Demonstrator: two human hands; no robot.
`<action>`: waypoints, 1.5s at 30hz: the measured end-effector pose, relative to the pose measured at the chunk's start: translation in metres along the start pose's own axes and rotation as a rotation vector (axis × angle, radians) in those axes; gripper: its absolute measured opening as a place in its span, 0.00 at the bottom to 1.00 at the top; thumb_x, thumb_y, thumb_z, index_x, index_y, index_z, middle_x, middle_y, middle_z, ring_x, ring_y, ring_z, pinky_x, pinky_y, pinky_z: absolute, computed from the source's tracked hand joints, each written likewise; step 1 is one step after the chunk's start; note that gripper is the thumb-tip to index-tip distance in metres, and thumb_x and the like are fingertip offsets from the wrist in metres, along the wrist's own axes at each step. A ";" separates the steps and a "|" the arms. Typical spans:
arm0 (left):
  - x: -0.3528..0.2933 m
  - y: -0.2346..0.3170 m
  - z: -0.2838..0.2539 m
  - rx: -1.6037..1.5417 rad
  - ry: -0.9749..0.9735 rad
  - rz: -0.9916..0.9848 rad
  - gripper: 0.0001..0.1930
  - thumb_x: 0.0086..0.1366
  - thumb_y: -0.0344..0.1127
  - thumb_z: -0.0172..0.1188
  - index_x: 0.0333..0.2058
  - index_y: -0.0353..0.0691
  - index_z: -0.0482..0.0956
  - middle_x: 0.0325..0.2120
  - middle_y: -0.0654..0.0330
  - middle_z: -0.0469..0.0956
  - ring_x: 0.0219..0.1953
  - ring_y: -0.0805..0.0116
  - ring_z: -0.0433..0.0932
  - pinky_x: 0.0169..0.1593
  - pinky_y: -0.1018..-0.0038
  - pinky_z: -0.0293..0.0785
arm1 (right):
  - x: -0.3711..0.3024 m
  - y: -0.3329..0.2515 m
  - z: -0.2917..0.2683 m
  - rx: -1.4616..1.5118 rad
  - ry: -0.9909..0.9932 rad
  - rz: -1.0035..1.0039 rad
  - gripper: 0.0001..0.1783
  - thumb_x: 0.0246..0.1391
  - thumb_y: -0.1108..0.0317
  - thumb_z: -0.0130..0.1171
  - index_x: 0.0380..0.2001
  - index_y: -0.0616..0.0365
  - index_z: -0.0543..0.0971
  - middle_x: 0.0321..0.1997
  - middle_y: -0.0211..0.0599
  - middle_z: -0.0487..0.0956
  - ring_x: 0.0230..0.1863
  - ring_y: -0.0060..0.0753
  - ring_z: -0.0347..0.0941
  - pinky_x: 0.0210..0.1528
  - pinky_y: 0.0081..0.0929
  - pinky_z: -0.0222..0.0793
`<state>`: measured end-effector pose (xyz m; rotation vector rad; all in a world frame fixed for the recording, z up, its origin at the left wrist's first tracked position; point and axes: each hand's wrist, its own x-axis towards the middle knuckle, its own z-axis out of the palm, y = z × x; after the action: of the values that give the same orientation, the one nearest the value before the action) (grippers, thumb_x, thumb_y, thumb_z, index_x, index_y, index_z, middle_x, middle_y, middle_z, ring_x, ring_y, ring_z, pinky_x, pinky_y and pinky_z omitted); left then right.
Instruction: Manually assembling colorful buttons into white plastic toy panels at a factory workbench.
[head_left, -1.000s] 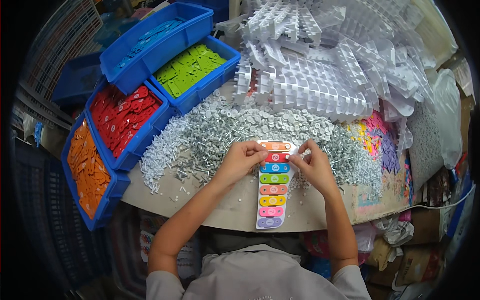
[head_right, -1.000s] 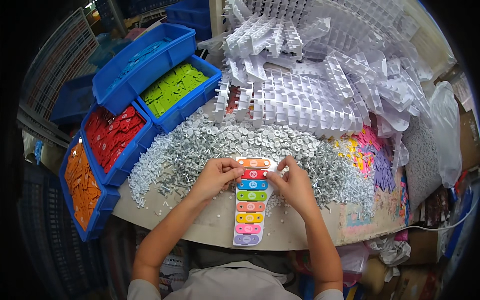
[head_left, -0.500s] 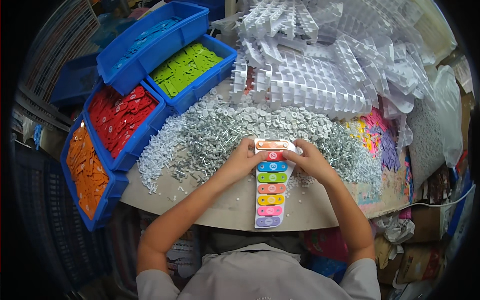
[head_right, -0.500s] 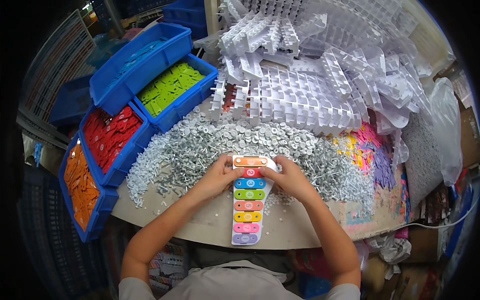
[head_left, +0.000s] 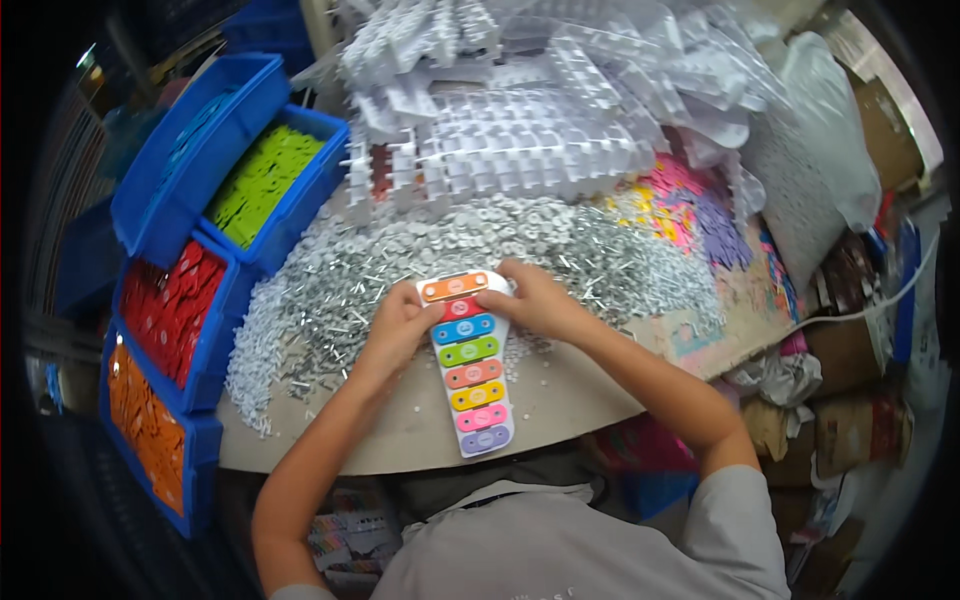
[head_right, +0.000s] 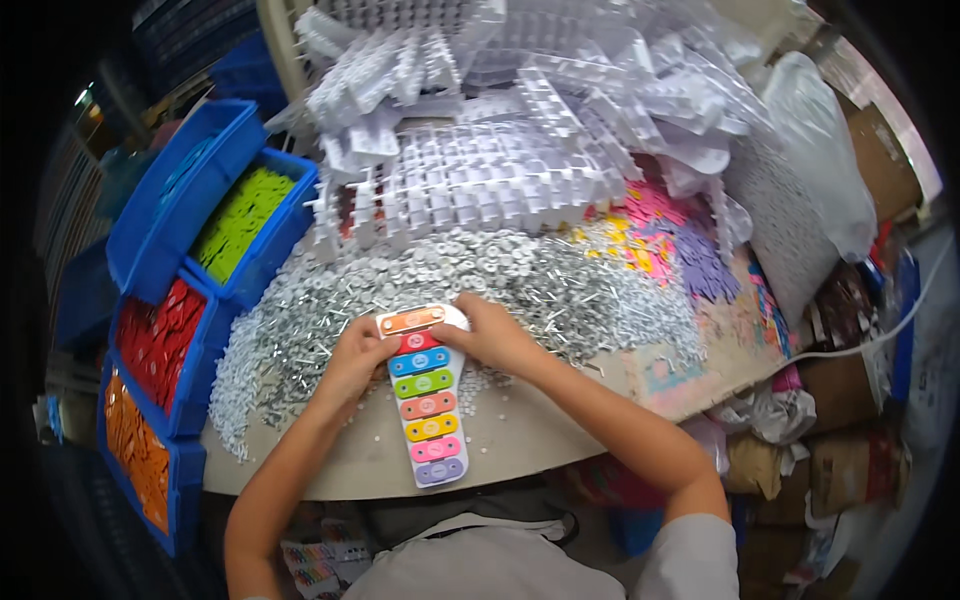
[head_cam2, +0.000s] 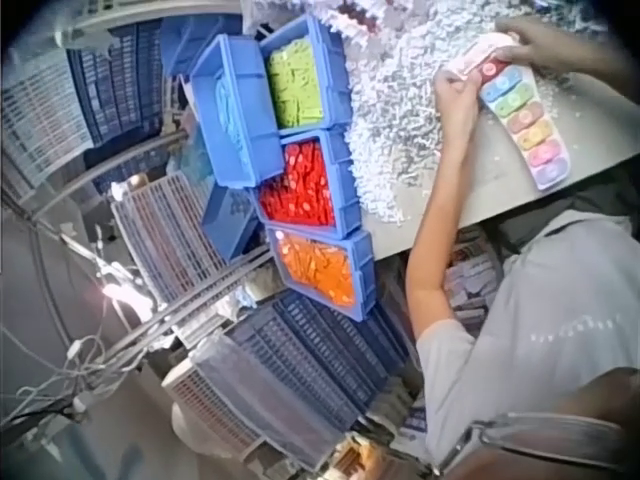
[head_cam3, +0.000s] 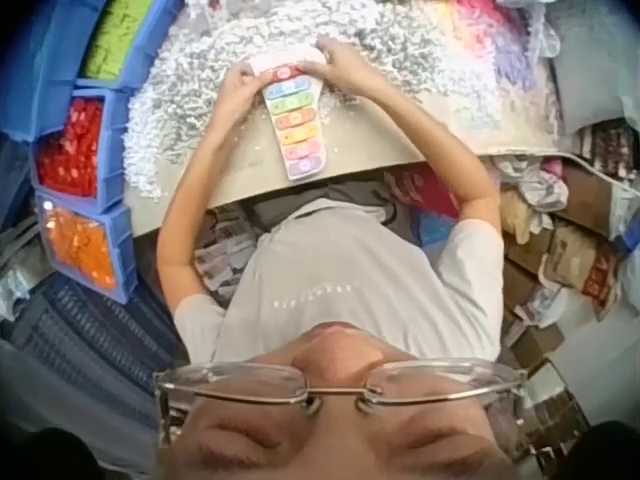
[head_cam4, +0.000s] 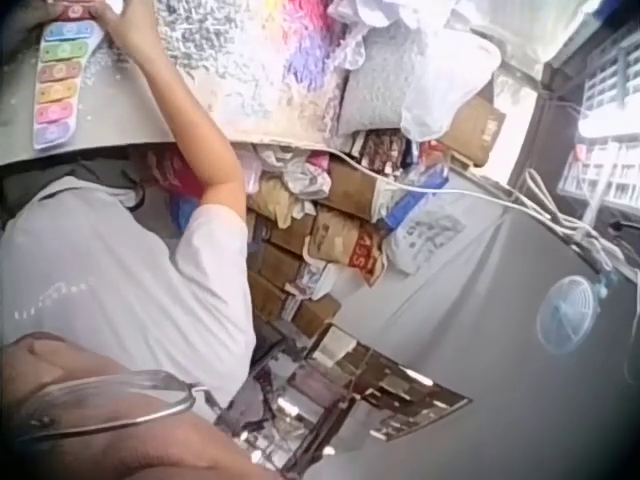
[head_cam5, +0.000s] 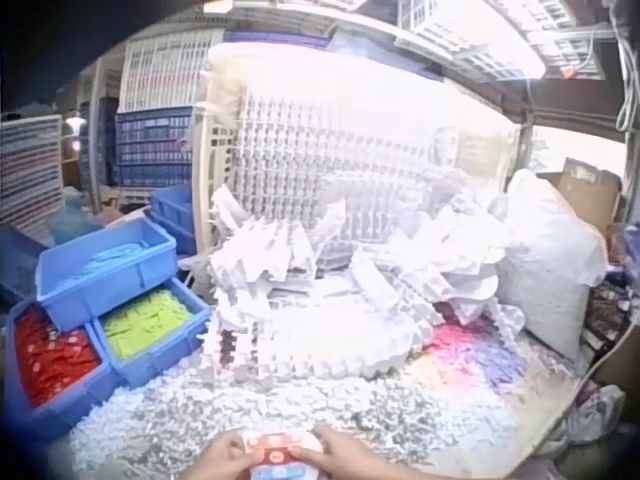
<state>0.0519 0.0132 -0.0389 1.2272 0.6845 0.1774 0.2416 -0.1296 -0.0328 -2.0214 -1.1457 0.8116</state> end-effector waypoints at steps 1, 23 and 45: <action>0.000 0.000 0.001 0.005 0.003 -0.007 0.12 0.68 0.32 0.62 0.41 0.38 0.67 0.26 0.61 0.78 0.28 0.78 0.76 0.29 0.81 0.69 | -0.007 0.002 -0.001 -0.001 0.024 0.013 0.34 0.54 0.45 0.67 0.50 0.65 0.75 0.36 0.53 0.82 0.37 0.47 0.80 0.41 0.40 0.74; -0.139 -0.011 -0.114 0.985 1.007 0.530 0.04 0.64 0.27 0.61 0.36 0.35 0.82 0.29 0.55 0.79 0.33 0.55 0.77 0.38 0.63 0.72 | -0.189 0.137 -0.101 -0.575 0.742 0.164 0.05 0.64 0.74 0.51 0.36 0.66 0.69 0.28 0.49 0.70 0.29 0.49 0.65 0.38 0.38 0.66; -0.113 0.011 -0.085 0.380 0.660 0.502 0.03 0.71 0.28 0.55 0.37 0.36 0.75 0.30 0.60 0.80 0.32 0.75 0.77 0.37 0.80 0.71 | -0.068 -0.037 0.005 0.665 0.116 0.010 0.04 0.63 0.72 0.56 0.37 0.61 0.76 0.28 0.27 0.77 0.28 0.14 0.72 0.29 0.15 0.66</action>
<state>-0.0830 0.0312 0.0000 1.7129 0.9921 0.9340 0.1915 -0.1739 0.0061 -1.4927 -0.6751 0.9169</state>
